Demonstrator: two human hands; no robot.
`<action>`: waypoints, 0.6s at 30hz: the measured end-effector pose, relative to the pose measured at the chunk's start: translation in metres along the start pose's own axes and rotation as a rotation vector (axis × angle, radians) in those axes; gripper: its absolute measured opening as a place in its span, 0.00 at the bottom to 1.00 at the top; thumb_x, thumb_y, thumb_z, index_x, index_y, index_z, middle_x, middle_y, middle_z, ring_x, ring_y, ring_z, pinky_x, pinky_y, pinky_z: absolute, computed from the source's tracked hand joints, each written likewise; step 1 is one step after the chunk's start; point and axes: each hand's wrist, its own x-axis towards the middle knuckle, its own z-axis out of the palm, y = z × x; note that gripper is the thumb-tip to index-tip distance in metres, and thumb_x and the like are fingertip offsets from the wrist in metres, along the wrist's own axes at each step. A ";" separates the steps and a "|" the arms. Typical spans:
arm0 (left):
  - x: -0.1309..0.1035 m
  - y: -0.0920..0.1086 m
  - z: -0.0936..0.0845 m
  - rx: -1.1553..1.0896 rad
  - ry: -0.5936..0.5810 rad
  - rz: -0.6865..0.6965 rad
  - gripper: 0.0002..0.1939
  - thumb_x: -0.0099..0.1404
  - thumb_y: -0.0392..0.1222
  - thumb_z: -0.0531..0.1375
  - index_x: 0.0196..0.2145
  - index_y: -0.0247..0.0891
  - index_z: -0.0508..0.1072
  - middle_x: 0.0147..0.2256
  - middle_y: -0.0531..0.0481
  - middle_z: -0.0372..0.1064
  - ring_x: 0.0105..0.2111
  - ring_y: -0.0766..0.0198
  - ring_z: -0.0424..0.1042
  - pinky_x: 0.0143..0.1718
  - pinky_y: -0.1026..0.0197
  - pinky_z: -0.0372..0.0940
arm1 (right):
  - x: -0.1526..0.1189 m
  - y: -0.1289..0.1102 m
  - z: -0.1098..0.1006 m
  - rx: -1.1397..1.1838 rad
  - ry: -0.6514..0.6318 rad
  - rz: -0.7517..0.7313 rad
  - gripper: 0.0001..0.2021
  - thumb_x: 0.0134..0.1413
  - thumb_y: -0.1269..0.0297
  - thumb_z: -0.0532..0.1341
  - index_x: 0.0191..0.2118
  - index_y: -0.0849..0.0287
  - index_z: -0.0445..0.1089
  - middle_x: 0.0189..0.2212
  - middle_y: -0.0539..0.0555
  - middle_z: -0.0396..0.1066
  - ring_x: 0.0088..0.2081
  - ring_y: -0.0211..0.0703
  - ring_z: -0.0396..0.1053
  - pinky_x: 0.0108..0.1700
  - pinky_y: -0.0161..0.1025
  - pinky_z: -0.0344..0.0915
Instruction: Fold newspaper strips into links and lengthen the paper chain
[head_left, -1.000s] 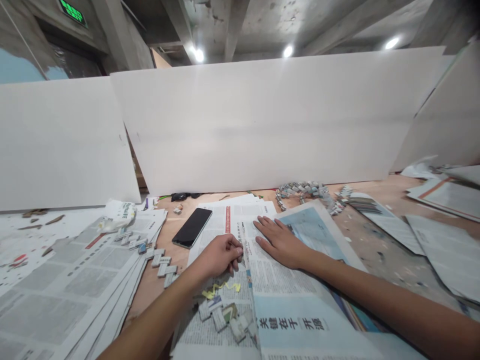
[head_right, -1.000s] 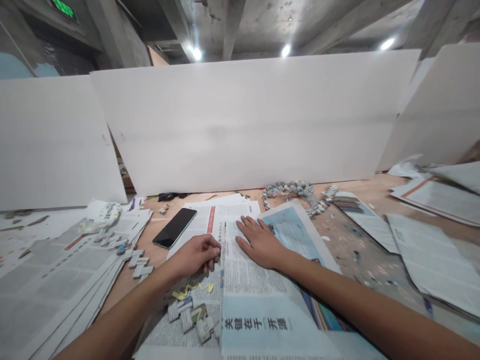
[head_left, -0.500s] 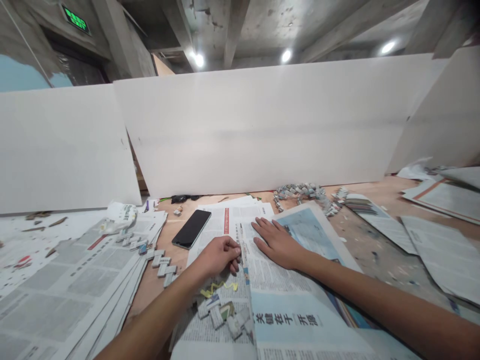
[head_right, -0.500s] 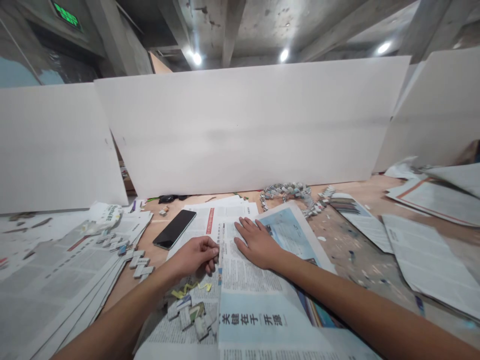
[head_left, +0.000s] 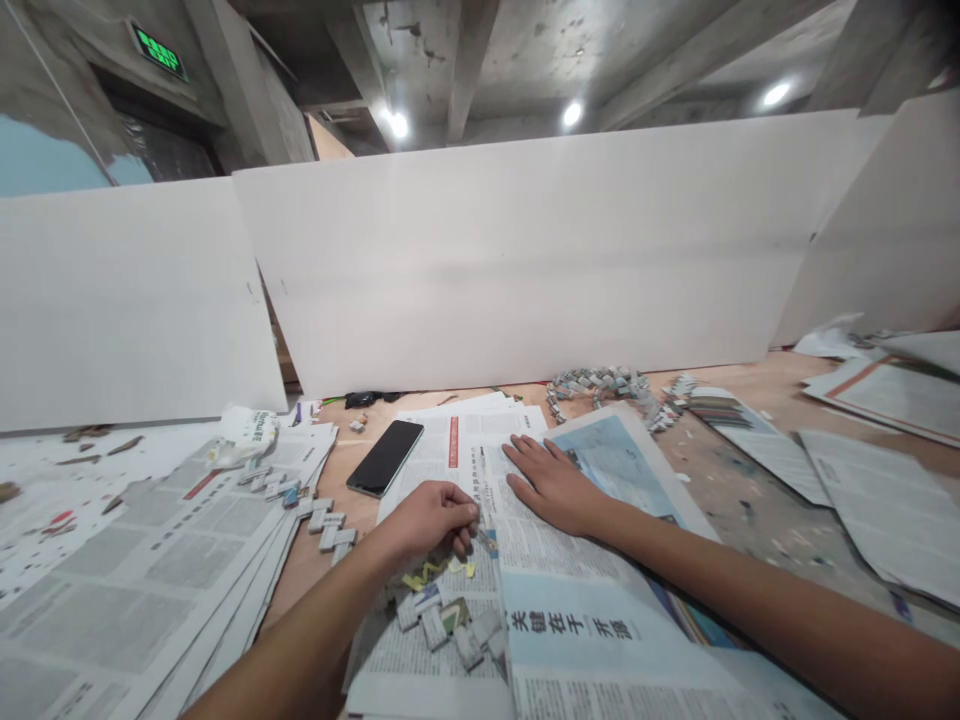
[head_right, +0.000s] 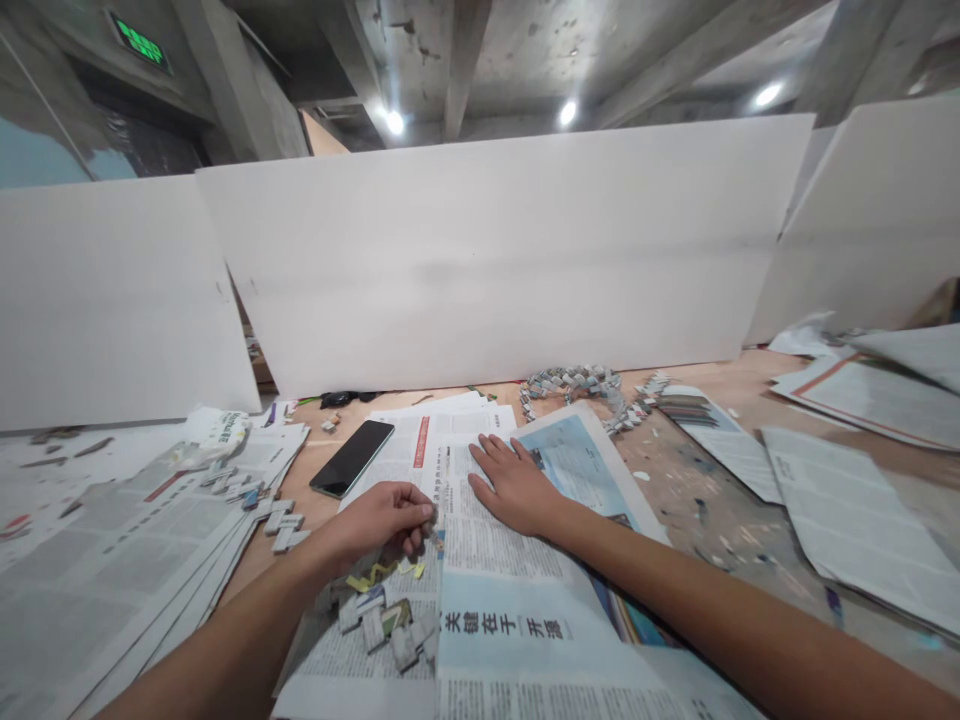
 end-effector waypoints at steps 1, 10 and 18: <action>0.000 0.000 0.002 -0.003 -0.006 -0.008 0.15 0.57 0.50 0.65 0.28 0.35 0.69 0.18 0.53 0.70 0.18 0.69 0.68 0.21 0.67 0.57 | 0.000 0.000 0.000 0.000 0.000 -0.001 0.31 0.68 0.50 0.41 0.69 0.63 0.51 0.69 0.63 0.46 0.69 0.54 0.43 0.67 0.57 0.41; -0.006 -0.002 0.001 -0.041 -0.009 0.039 0.16 0.54 0.49 0.68 0.28 0.34 0.69 0.18 0.55 0.69 0.18 0.70 0.66 0.23 0.65 0.62 | 0.000 0.001 0.001 -0.006 0.006 0.000 0.31 0.68 0.51 0.42 0.69 0.64 0.51 0.69 0.63 0.47 0.69 0.55 0.43 0.67 0.57 0.41; -0.008 -0.007 -0.004 -0.071 -0.006 0.022 0.17 0.53 0.50 0.69 0.27 0.35 0.69 0.19 0.55 0.68 0.18 0.71 0.66 0.22 0.67 0.60 | -0.001 -0.001 0.001 -0.027 0.022 -0.003 0.30 0.68 0.51 0.43 0.67 0.63 0.53 0.68 0.64 0.49 0.69 0.56 0.45 0.67 0.59 0.41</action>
